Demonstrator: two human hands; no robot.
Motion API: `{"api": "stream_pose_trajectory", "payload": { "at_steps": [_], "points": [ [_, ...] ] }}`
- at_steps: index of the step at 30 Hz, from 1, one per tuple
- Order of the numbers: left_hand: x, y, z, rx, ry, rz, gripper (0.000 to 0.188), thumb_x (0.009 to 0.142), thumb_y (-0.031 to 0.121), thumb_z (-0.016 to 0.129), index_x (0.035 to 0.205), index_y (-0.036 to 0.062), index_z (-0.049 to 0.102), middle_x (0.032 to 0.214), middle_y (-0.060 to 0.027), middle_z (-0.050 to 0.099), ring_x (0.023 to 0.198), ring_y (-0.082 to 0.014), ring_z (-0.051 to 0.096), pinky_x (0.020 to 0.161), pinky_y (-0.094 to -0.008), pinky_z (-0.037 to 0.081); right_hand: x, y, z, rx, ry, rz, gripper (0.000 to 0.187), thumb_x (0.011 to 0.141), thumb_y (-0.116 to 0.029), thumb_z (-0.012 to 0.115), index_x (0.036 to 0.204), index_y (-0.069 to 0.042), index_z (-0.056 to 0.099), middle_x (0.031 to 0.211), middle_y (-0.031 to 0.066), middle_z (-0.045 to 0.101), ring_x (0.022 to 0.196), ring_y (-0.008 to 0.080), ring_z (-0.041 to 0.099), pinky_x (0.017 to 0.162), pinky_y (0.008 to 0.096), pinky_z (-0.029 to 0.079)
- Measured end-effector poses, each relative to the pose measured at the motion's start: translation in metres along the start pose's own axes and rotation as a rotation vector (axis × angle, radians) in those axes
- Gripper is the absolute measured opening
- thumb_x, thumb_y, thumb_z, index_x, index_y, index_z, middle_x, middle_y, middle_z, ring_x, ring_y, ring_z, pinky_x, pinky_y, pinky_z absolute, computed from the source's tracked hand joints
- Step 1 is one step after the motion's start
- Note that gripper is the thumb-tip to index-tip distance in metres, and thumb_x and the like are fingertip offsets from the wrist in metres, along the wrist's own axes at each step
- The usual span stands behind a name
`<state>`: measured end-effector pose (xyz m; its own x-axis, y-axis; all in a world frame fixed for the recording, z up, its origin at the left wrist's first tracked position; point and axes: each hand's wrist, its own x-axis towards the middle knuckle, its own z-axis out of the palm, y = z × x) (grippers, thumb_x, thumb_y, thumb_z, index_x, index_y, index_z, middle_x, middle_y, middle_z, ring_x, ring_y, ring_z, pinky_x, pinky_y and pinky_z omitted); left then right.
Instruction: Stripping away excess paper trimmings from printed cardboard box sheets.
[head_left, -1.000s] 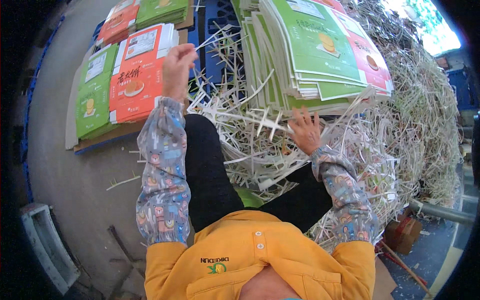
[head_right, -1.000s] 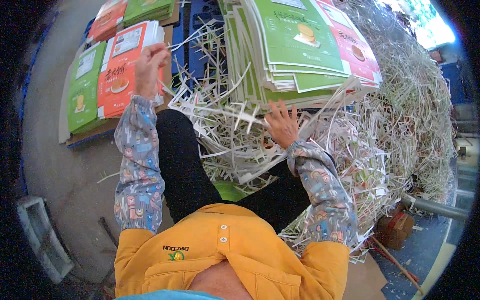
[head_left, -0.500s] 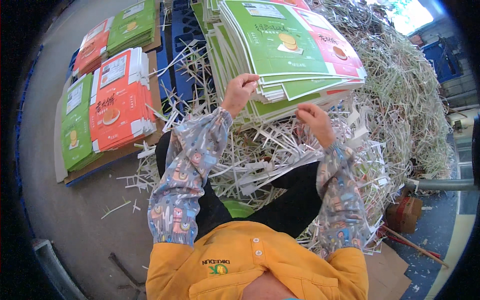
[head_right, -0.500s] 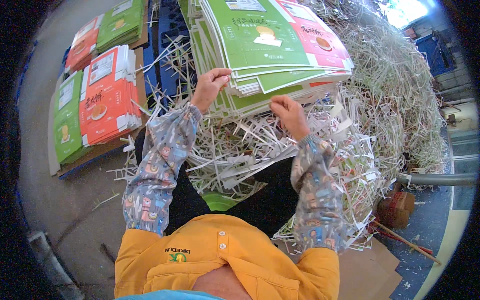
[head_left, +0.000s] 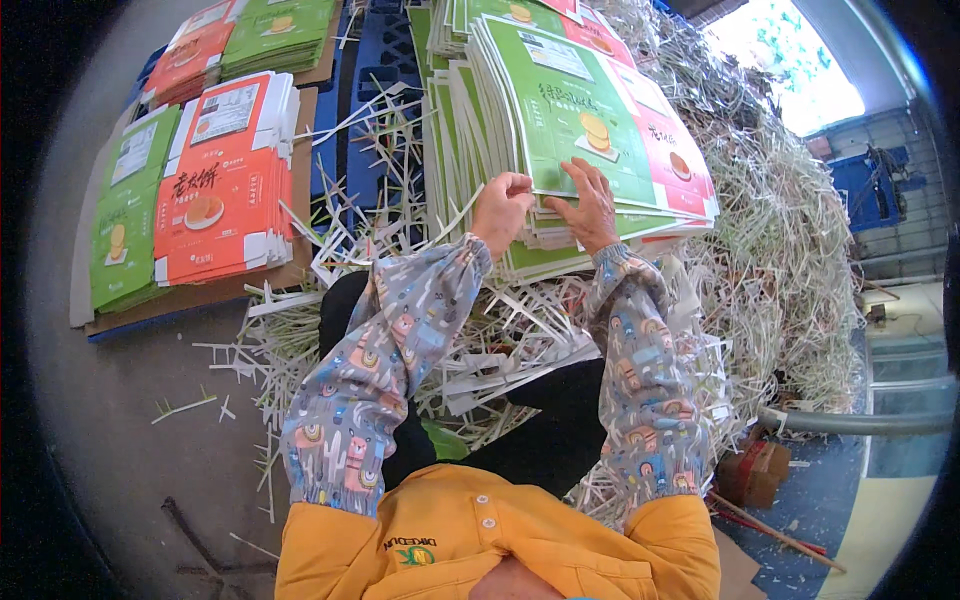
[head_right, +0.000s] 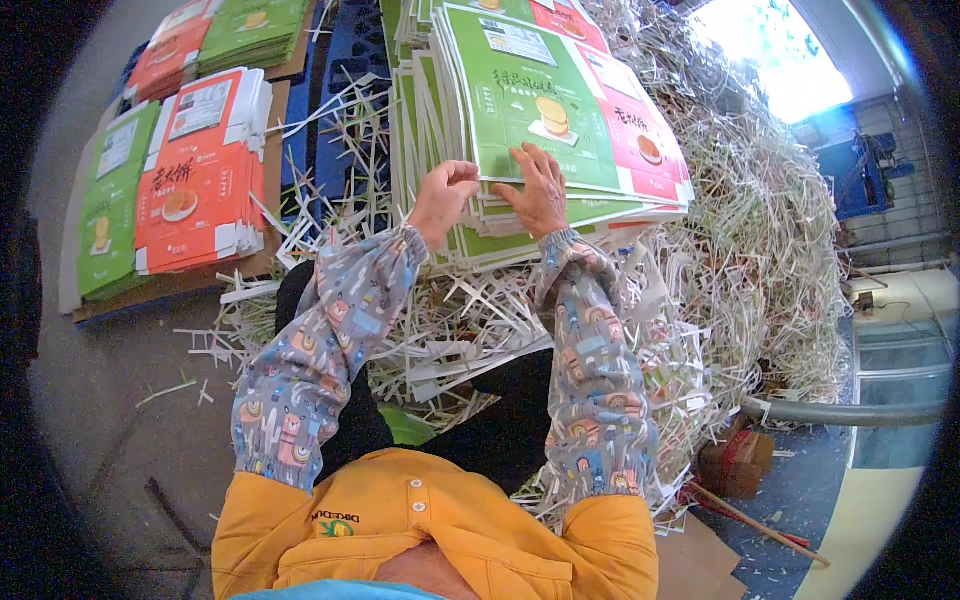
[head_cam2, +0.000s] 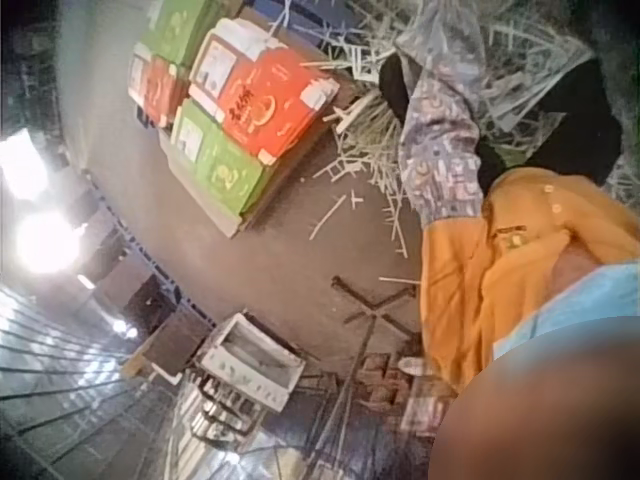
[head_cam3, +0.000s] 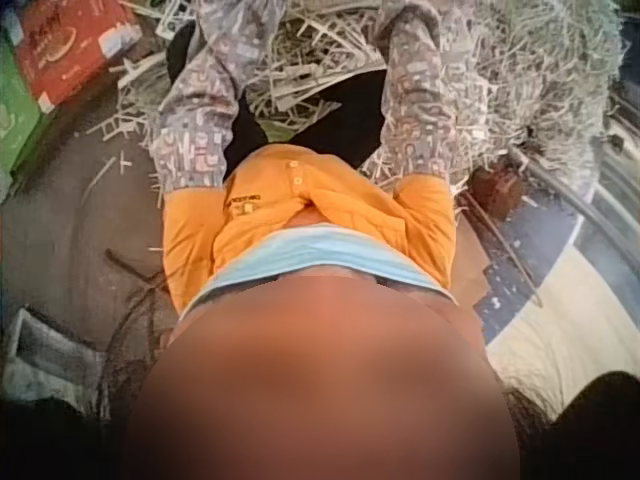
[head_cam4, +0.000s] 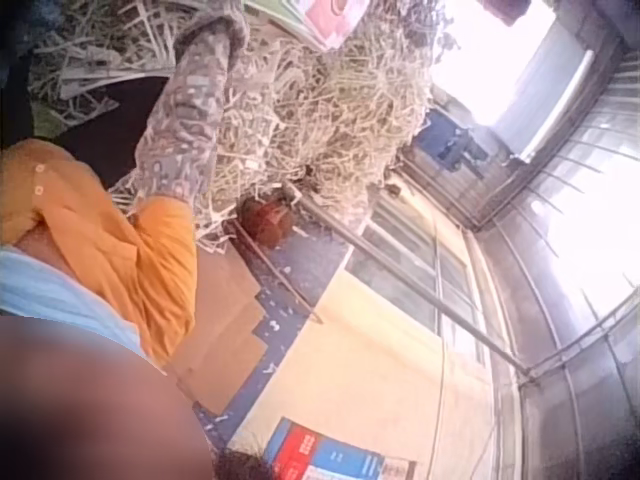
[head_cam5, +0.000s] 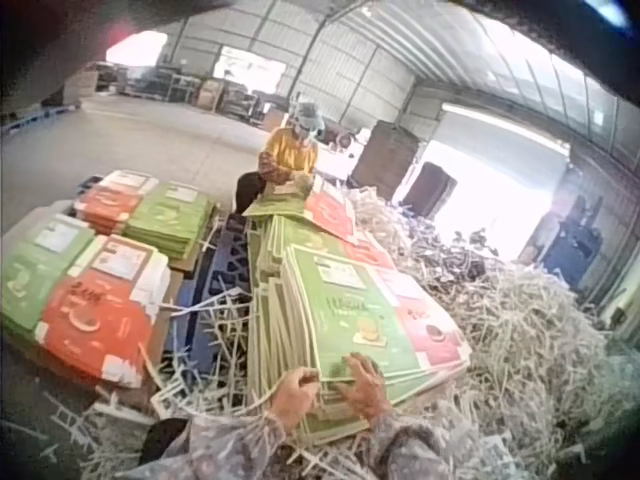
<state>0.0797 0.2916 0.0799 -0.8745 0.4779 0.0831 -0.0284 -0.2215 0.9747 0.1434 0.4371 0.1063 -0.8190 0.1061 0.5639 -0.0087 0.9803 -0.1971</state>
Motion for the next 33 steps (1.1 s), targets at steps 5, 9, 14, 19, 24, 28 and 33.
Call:
{"api": "stream_pose_trajectory", "payload": {
  "at_steps": [5, 9, 14, 19, 24, 28, 33],
  "points": [
    [-0.007, 0.035, 0.0, -0.19, -0.107, -0.06, 0.022, 0.074, 0.004, 0.054, 0.095, -0.0015, 0.057, 0.085, -0.0051, 0.057, 0.073, -0.012, 0.052, 0.066, -0.0237, 0.043, 0.01, 0.016, -0.003, -0.06, -0.004, -0.143, 0.042, 0.074, -0.017, 0.059, 0.114, -0.013, 0.05, 0.115, 0.0072, 0.049, 0.106, 0.0272, 0.044, 0.087, 0.0365, 0.037],
    [-0.001, 0.024, -0.012, -0.075, -0.044, -0.057, 0.02, 0.074, 0.005, 0.052, 0.092, -0.002, 0.059, 0.076, -0.0049, 0.059, 0.067, -0.0112, 0.053, 0.062, -0.0226, 0.043, 0.016, 0.011, -0.014, -0.071, 0.057, -0.184, 0.04, 0.075, -0.001, 0.052, 0.112, -0.014, 0.053, 0.109, 0.0076, 0.054, 0.1, 0.0256, 0.05, 0.083, 0.0344, 0.041],
    [-0.001, 0.011, -0.006, 0.117, -0.076, -0.008, 0.022, 0.072, 0.008, 0.051, 0.089, -0.002, 0.061, 0.075, -0.0089, 0.062, 0.067, -0.0139, 0.057, 0.063, -0.0255, 0.045, 0.001, 0.021, -0.013, -0.072, 0.007, -0.219, 0.044, 0.073, 0.0, 0.053, 0.115, -0.014, 0.051, 0.11, 0.0076, 0.052, 0.1, 0.0267, 0.049, 0.085, 0.0359, 0.04],
    [-0.003, -0.001, -0.01, 0.345, -0.138, 0.093, 0.022, 0.072, 0.01, 0.051, 0.087, -0.0016, 0.062, 0.08, -0.011, 0.064, 0.071, -0.0162, 0.06, 0.066, -0.0272, 0.046, -0.004, 0.022, -0.009, -0.114, -0.061, -0.205, 0.046, 0.073, -0.001, 0.053, 0.117, -0.014, 0.049, 0.115, 0.0086, 0.048, 0.104, 0.0278, 0.046, 0.087, 0.0364, 0.04],
    [-0.012, 0.005, -0.005, 0.181, -0.337, -0.176, 0.031, 0.073, 0.012, 0.055, 0.1, -0.0027, 0.056, 0.08, -0.008, 0.061, 0.064, -0.0108, 0.055, 0.059, -0.0223, 0.043, -0.009, 0.029, -0.014, -0.115, -0.197, -0.228, 0.047, 0.074, -0.006, 0.054, 0.12, -0.016, 0.047, 0.121, 0.0099, 0.042, 0.11, 0.0292, 0.041, 0.09, 0.0373, 0.037],
    [-0.016, 0.015, -0.006, -0.015, -0.349, -0.336, 0.033, 0.075, 0.011, 0.054, 0.105, -0.001, 0.052, 0.078, -0.0063, 0.06, 0.061, -0.0074, 0.051, 0.052, -0.0201, 0.039, -0.01, 0.022, -0.018, -0.086, -0.21, -0.217, 0.048, 0.074, -0.008, 0.056, 0.12, -0.015, 0.046, 0.122, 0.0098, 0.042, 0.111, 0.0297, 0.041, 0.091, 0.0373, 0.036],
    [-0.016, 0.018, -0.004, -0.187, -0.347, -0.311, 0.025, 0.072, 0.006, 0.052, 0.096, -0.0003, 0.056, 0.075, -0.0075, 0.059, 0.059, -0.0128, 0.053, 0.053, -0.0247, 0.044, -0.007, 0.026, -0.024, -0.147, -0.151, -0.252, 0.048, 0.071, -0.006, 0.057, 0.117, -0.011, 0.048, 0.118, 0.009, 0.045, 0.108, 0.0277, 0.044, 0.088, 0.0371, 0.038]
  ]
}}
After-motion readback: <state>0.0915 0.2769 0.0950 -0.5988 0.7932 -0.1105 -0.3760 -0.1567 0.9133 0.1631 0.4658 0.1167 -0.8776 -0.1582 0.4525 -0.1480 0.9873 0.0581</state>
